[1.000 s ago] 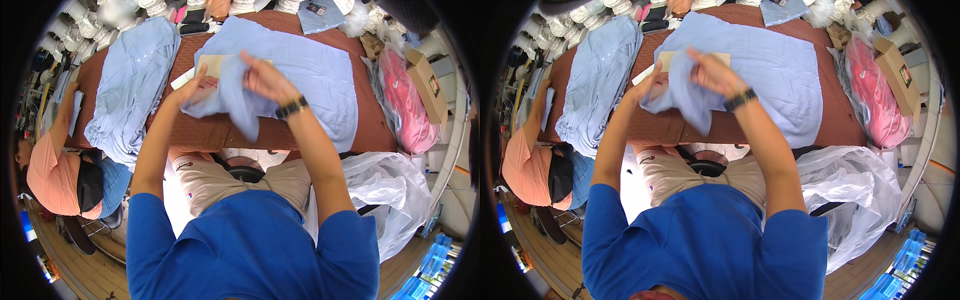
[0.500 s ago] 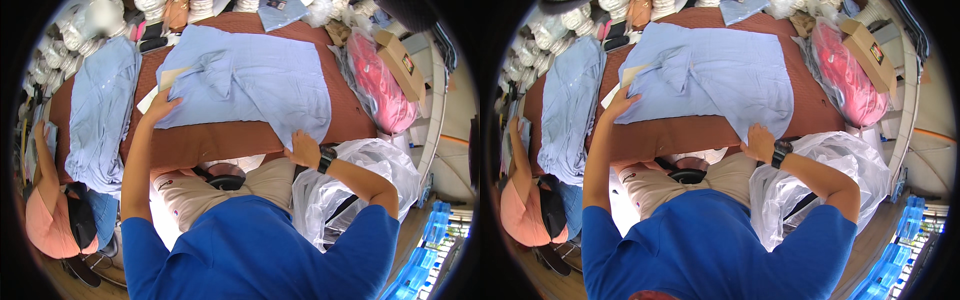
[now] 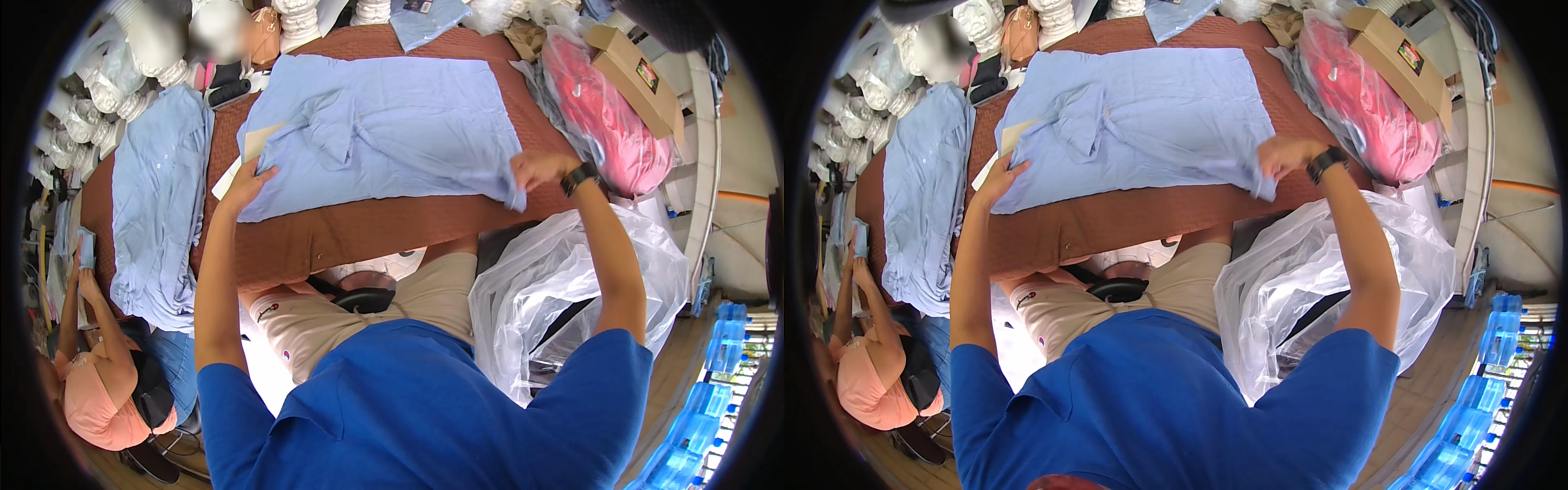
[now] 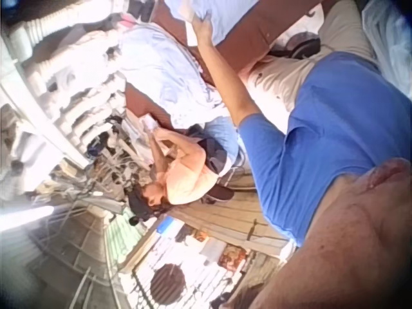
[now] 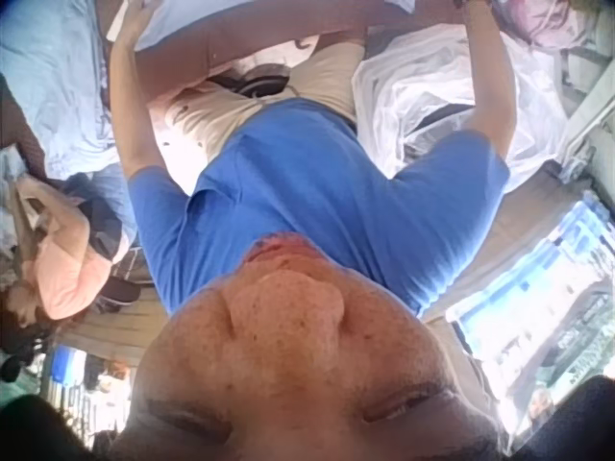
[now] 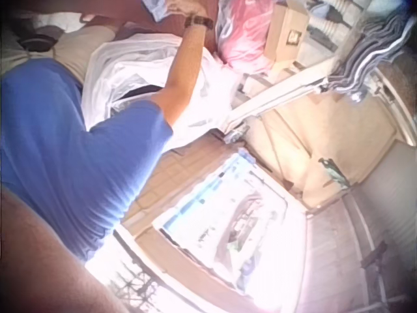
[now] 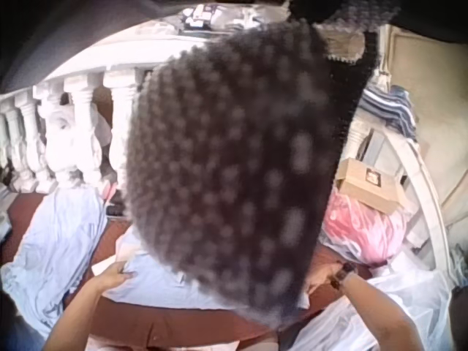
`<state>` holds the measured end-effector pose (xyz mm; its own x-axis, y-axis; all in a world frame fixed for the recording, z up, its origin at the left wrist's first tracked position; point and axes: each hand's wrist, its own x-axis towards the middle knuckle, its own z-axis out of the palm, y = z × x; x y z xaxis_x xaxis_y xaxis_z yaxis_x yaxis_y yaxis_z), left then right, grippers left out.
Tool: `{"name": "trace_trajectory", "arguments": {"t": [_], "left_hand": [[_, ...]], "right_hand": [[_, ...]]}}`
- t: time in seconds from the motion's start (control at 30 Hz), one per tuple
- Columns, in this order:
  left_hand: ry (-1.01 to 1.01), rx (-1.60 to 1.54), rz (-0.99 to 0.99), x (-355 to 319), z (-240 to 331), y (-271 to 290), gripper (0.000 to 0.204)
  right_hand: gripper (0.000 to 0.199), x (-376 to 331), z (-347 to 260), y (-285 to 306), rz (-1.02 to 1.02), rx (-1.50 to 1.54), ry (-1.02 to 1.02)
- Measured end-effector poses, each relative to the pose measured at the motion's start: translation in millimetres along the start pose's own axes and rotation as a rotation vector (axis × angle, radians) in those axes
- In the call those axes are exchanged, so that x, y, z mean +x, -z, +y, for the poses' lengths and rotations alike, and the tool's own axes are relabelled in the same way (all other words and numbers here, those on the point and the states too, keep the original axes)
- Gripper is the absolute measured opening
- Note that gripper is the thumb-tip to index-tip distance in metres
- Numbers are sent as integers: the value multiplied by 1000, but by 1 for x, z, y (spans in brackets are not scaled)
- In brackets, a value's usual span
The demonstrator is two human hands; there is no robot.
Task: The person folds a light blue button-up shirt around a cardboard template and then places the folded shirt into a clear plastic bag.
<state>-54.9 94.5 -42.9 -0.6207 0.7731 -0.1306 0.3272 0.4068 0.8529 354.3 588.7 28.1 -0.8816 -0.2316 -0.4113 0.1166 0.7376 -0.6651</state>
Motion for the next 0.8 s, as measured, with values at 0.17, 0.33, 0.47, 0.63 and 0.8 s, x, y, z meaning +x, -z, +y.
{"name": "trace_trajectory", "arguments": {"t": [0.17,0.33,0.47,0.63,0.8], "left_hand": [[62,69,65,-18,-27,17,61],[10,102,81,-3,-10,0,63],[-9,131,125,-13,-27,7,62],[-64,253,209,-3,-24,-7,59],[-50,304,215,-6,-10,-4,47]], "right_hand": [[50,18,-32,-2,695,1160,-636],[51,-9,33,-35,620,692,-681],[45,-1,39,-29,656,412,-791],[44,-12,70,-42,720,362,-899],[48,30,51,-43,770,-432,-1269]]}}
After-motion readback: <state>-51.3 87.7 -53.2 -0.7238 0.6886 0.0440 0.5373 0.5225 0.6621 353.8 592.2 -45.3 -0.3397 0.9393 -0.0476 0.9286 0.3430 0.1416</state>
